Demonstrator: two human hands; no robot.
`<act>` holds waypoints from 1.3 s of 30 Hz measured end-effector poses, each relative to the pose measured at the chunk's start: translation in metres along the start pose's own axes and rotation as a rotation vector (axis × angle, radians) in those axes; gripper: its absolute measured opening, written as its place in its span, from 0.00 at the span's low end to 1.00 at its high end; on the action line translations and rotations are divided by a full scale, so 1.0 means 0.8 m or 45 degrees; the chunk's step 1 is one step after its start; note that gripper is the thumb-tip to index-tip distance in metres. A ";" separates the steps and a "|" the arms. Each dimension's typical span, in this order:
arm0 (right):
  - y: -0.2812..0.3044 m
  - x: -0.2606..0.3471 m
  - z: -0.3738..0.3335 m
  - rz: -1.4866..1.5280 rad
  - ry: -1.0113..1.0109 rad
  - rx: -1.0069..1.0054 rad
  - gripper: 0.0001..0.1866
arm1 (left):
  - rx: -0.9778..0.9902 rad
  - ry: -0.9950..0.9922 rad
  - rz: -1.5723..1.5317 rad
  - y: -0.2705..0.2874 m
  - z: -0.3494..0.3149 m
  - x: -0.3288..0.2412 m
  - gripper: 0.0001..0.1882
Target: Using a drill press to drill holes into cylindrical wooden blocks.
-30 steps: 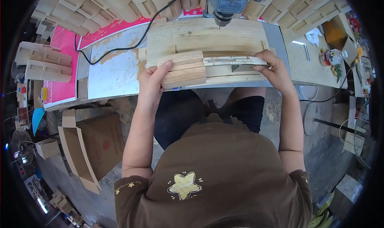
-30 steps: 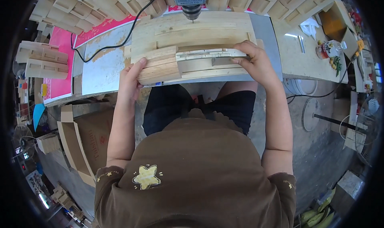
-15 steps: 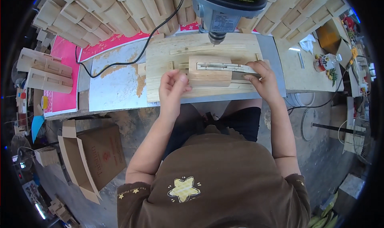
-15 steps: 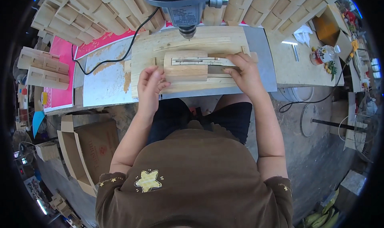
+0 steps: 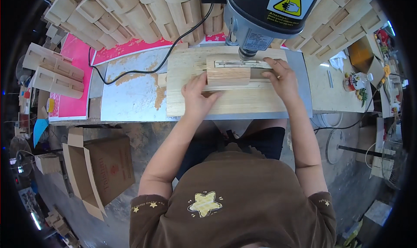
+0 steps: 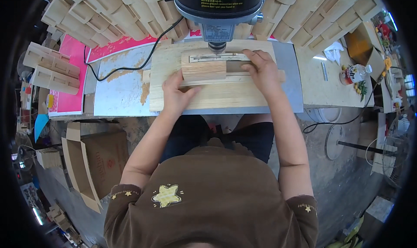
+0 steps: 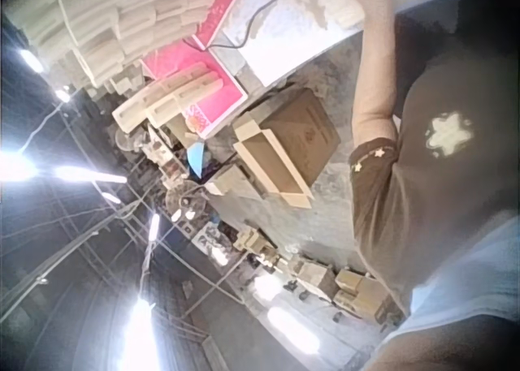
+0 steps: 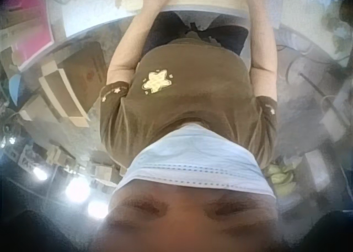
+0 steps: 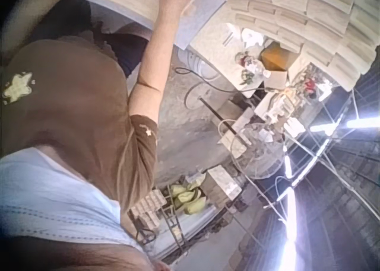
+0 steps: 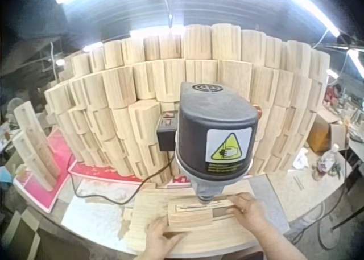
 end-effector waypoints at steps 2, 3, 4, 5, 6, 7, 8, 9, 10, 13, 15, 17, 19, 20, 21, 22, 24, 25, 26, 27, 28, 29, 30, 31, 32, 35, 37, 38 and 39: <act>0.000 0.001 -0.002 0.016 -0.020 -0.027 0.21 | -0.026 -0.075 0.090 0.004 0.004 0.000 0.36; -0.001 0.001 -0.005 0.045 0.019 -0.026 0.22 | -0.053 -0.150 0.183 0.007 0.006 -0.005 0.34; 0.001 0.005 -0.005 0.073 0.062 -0.028 0.23 | -0.054 -0.156 0.177 0.008 0.009 -0.004 0.34; 0.006 0.006 -0.003 0.066 0.060 -0.035 0.23 | -0.048 -0.174 0.178 0.009 0.011 -0.004 0.32; 0.014 0.005 -0.001 0.214 0.023 -0.007 0.25 | -0.040 -0.192 0.178 0.009 0.013 -0.004 0.31; 0.023 0.009 0.003 0.364 -0.010 0.022 0.27 | -0.043 -0.198 0.174 0.010 0.014 -0.003 0.31; 0.041 0.015 0.011 0.612 -0.038 -0.042 0.28 | -0.029 -0.185 0.197 0.011 0.011 0.000 0.30; 0.061 0.021 0.021 0.862 -0.068 -0.105 0.29 | -0.014 -0.171 0.220 0.011 0.009 0.003 0.30; 0.096 0.034 0.034 0.844 0.057 -0.231 0.28 | -0.011 -0.173 0.216 0.010 0.009 -0.001 0.30; 0.180 0.091 0.081 0.685 0.383 -0.639 0.16 | 0.012 -0.148 0.229 0.007 0.013 -0.005 0.29; 0.168 0.112 0.121 0.736 0.270 -0.497 0.12 | 0.026 -0.142 0.260 0.005 0.012 -0.004 0.28; 0.164 0.123 0.137 0.783 0.161 -0.353 0.13 | 0.029 -0.146 0.265 0.004 0.011 -0.001 0.28; 0.174 0.139 0.134 0.389 0.173 -0.388 0.11 | 0.033 -0.152 0.261 0.002 0.012 -0.002 0.28; 0.180 0.136 0.129 0.380 0.168 -0.396 0.11 | 0.026 -0.171 0.248 0.000 0.014 -0.005 0.27; 0.188 0.136 0.120 0.425 0.200 -0.397 0.11 | 0.019 -0.192 0.234 -0.002 0.016 -0.009 0.27; 0.179 0.138 0.116 0.518 0.253 -0.365 0.11 | 0.008 -0.167 0.271 0.006 0.010 -0.001 0.27; 0.194 0.141 0.091 0.334 0.150 -0.372 0.09 | 0.001 -0.179 0.199 0.003 0.013 -0.005 0.28; 0.197 0.139 0.078 0.168 0.054 -0.370 0.08 | 0.008 -0.185 0.192 0.001 0.012 -0.004 0.28; 0.189 0.140 0.065 0.174 0.057 -0.368 0.08 | 0.012 -0.177 0.178 0.002 0.010 0.001 0.28; 0.179 0.149 0.047 0.194 0.170 -0.413 0.07 | 0.015 -0.169 0.163 0.003 0.009 0.006 0.29; 0.178 0.158 0.032 0.202 0.278 -0.462 0.08 | 0.015 -0.172 0.158 0.002 0.009 0.008 0.29; 0.178 0.157 0.027 0.199 0.279 -0.463 0.08 | 0.023 -0.148 0.094 0.001 0.009 0.013 0.29; 0.177 0.156 0.024 0.190 0.274 -0.442 0.08 | 0.030 -0.124 0.031 -0.001 0.009 0.017 0.29; 0.176 0.156 0.022 0.179 0.263 -0.422 0.08 | 0.034 -0.125 0.027 -0.001 0.009 0.015 0.29; 0.178 0.157 0.025 0.177 0.260 -0.423 0.08 | 0.032 -0.135 0.010 -0.001 0.010 0.013 0.29; 0.182 0.159 0.040 0.207 0.259 -0.383 0.08 | 0.031 -0.136 -0.003 0.001 0.011 0.011 0.29; 0.182 0.156 0.044 0.213 0.248 -0.371 0.08 | 0.032 -0.125 0.006 0.001 0.011 0.012 0.29; 0.181 0.158 0.043 0.214 0.252 -0.369 0.08 | 0.047 -0.111 -0.005 -0.001 0.011 0.012 0.29; 0.181 0.163 0.039 0.215 0.260 -0.380 0.08 | 0.062 -0.097 -0.017 -0.003 0.011 0.013 0.29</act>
Point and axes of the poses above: each hand's wrist, its own z-axis towards the middle knuckle, its own y-axis out of the back of the hand, x = y × z, the point moved 9 cm from there along z, towards the middle knuckle, and after that the axes turned 10 degrees about -y, right-handed, at the moved point
